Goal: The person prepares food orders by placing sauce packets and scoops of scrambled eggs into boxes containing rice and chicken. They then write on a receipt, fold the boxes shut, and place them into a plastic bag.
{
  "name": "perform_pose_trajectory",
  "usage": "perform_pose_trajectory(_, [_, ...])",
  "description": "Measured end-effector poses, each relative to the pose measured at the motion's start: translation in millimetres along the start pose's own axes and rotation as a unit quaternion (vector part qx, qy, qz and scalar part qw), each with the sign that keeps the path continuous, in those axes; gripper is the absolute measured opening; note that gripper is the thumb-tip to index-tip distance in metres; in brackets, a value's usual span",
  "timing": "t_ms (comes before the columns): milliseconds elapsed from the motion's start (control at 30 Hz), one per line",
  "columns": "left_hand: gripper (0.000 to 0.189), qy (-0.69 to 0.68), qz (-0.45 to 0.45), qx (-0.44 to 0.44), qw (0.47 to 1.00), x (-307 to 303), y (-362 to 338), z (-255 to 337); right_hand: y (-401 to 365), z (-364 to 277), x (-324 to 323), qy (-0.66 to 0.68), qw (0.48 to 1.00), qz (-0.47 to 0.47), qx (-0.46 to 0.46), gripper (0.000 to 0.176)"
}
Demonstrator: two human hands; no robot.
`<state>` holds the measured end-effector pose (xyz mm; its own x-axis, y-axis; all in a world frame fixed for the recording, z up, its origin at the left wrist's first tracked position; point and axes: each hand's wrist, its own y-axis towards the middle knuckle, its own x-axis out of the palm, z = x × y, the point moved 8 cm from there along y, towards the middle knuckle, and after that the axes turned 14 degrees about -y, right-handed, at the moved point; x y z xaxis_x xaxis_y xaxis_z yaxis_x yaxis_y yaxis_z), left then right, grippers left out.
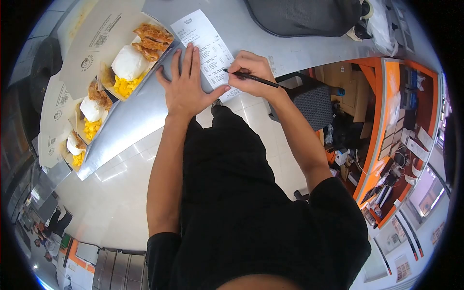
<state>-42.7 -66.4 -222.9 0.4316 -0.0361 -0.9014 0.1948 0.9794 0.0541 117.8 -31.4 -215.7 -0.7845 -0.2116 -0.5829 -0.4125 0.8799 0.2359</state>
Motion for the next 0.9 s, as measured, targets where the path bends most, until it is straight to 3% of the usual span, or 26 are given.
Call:
perform_pose_trajectory(133, [0.120,0.003,0.001,0.001,1.000,-1,0,0,-1,-1,1,-0.004,1.000,-0.003,0.002,0.013])
perform_pose_trajectory(200, [0.120,0.003,-0.003,-0.005,1.000,-2,1,1,-5,10,-11,0.025,0.993,0.095,0.069,0.013])
perform_pose_trajectory(300, [0.119,0.000,0.001,-0.006,1.000,-2,0,1,-6,29,-11,0.075,0.983,0.108,0.128,0.013])
perform_pose_trajectory(433, [0.119,-0.006,0.000,-0.006,1.000,-1,0,0,15,14,-9,0.117,0.985,0.111,0.063,0.014])
perform_pose_trajectory(600, [0.119,-0.001,-0.006,-0.007,1.000,-1,0,1,25,8,7,0.044,0.998,0.002,0.038,0.013])
perform_pose_trajectory(900, [0.118,-0.002,-0.009,-0.011,1.000,-1,1,0,26,6,7,0.025,0.999,0.014,0.019,0.012])
